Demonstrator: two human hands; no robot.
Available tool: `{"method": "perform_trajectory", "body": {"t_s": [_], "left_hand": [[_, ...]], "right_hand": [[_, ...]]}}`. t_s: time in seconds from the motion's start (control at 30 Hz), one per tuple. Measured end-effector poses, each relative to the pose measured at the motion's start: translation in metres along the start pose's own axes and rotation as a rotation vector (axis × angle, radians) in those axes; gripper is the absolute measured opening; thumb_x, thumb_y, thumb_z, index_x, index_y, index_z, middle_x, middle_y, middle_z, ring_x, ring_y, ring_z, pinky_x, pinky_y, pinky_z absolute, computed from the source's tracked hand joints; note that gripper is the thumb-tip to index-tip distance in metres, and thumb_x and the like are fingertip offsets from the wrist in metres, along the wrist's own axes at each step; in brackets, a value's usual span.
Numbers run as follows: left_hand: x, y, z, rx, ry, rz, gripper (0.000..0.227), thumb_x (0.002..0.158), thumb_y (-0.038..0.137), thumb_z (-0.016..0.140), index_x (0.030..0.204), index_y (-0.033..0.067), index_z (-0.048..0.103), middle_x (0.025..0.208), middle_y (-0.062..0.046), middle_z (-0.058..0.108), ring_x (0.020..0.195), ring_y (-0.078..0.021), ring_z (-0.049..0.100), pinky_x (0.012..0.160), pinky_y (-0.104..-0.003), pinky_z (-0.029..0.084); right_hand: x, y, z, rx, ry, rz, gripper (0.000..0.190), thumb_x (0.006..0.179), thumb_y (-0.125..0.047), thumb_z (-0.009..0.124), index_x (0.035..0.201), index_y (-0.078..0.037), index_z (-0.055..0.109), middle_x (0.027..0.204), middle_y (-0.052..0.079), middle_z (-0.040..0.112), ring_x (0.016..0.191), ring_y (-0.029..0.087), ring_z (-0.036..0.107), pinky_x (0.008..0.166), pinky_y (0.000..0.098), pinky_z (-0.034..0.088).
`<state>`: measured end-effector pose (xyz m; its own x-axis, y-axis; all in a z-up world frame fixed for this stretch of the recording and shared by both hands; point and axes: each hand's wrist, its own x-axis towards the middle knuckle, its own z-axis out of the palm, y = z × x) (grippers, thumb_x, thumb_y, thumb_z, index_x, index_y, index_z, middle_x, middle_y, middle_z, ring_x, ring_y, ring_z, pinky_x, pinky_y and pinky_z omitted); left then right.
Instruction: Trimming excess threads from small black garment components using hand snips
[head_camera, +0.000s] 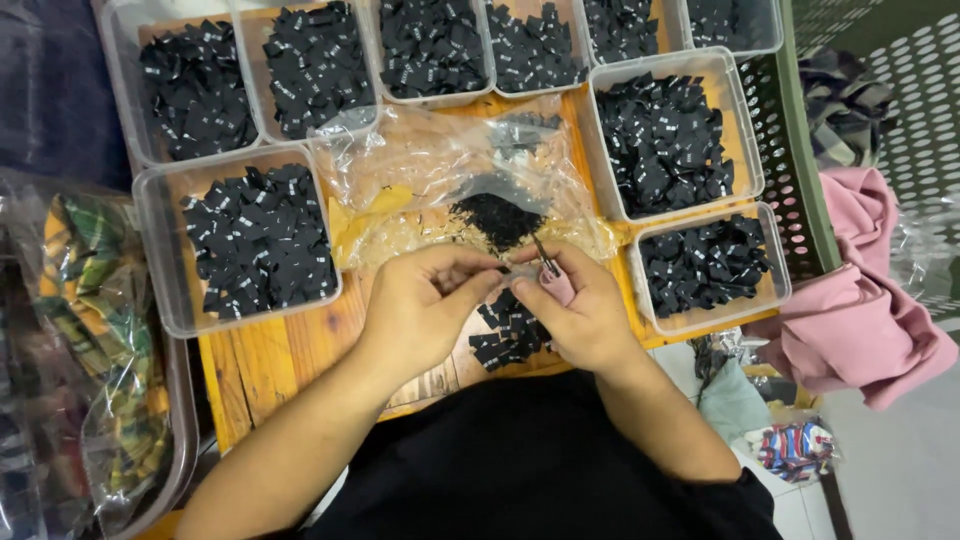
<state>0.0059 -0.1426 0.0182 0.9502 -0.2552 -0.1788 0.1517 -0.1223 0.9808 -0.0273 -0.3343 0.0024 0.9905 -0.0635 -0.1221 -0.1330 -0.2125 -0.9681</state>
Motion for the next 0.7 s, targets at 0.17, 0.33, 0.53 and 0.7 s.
{"method": "perform_trajectory", "body": {"t_s": [0.17,0.33,0.53,0.7], "left_hand": [[0.008,0.005,-0.002,-0.127,0.025,0.01,0.013,0.088,0.003,0.074,0.1,0.0029,0.078,0.072,-0.01,0.076,0.063,-0.0101,0.069,0.055,-0.021,0.055],[0.007,-0.004,-0.001,-0.316,0.028,0.012,0.016,0.091,-0.004,0.067,0.106,-0.0069,0.072,0.08,-0.019,0.076,0.067,-0.0179,0.075,0.055,-0.023,0.06],[0.01,-0.012,0.0,-0.357,0.02,0.022,0.019,0.092,-0.006,0.066,0.11,-0.0087,0.072,0.085,-0.021,0.077,0.071,-0.0186,0.076,0.058,-0.024,0.063],[0.009,-0.014,0.002,-0.386,0.013,0.033,0.015,0.093,-0.006,0.066,0.106,-0.0101,0.072,0.081,-0.021,0.076,0.067,-0.0182,0.075,0.054,-0.022,0.061]], "right_hand": [[0.0,-0.003,0.002,0.081,-0.013,-0.04,0.019,0.095,-0.016,0.063,0.108,-0.005,0.071,0.043,0.004,0.05,0.035,0.011,0.055,0.04,0.017,0.044],[-0.006,0.0,0.004,0.166,-0.025,-0.065,0.025,0.1,-0.016,0.054,0.116,-0.001,0.067,0.043,0.003,0.045,0.031,0.012,0.052,0.036,0.0174,0.043],[-0.003,0.032,0.003,0.115,-0.047,-0.091,0.044,0.106,-0.041,0.045,0.101,-0.001,0.061,0.046,0.002,0.044,0.03,0.012,0.051,0.033,0.0188,0.042],[-0.006,0.025,0.0,-0.087,-0.089,-0.209,0.052,0.108,-0.043,0.031,0.094,-0.003,0.061,0.049,0.002,0.045,0.038,0.015,0.047,0.041,0.0259,0.04]]}}
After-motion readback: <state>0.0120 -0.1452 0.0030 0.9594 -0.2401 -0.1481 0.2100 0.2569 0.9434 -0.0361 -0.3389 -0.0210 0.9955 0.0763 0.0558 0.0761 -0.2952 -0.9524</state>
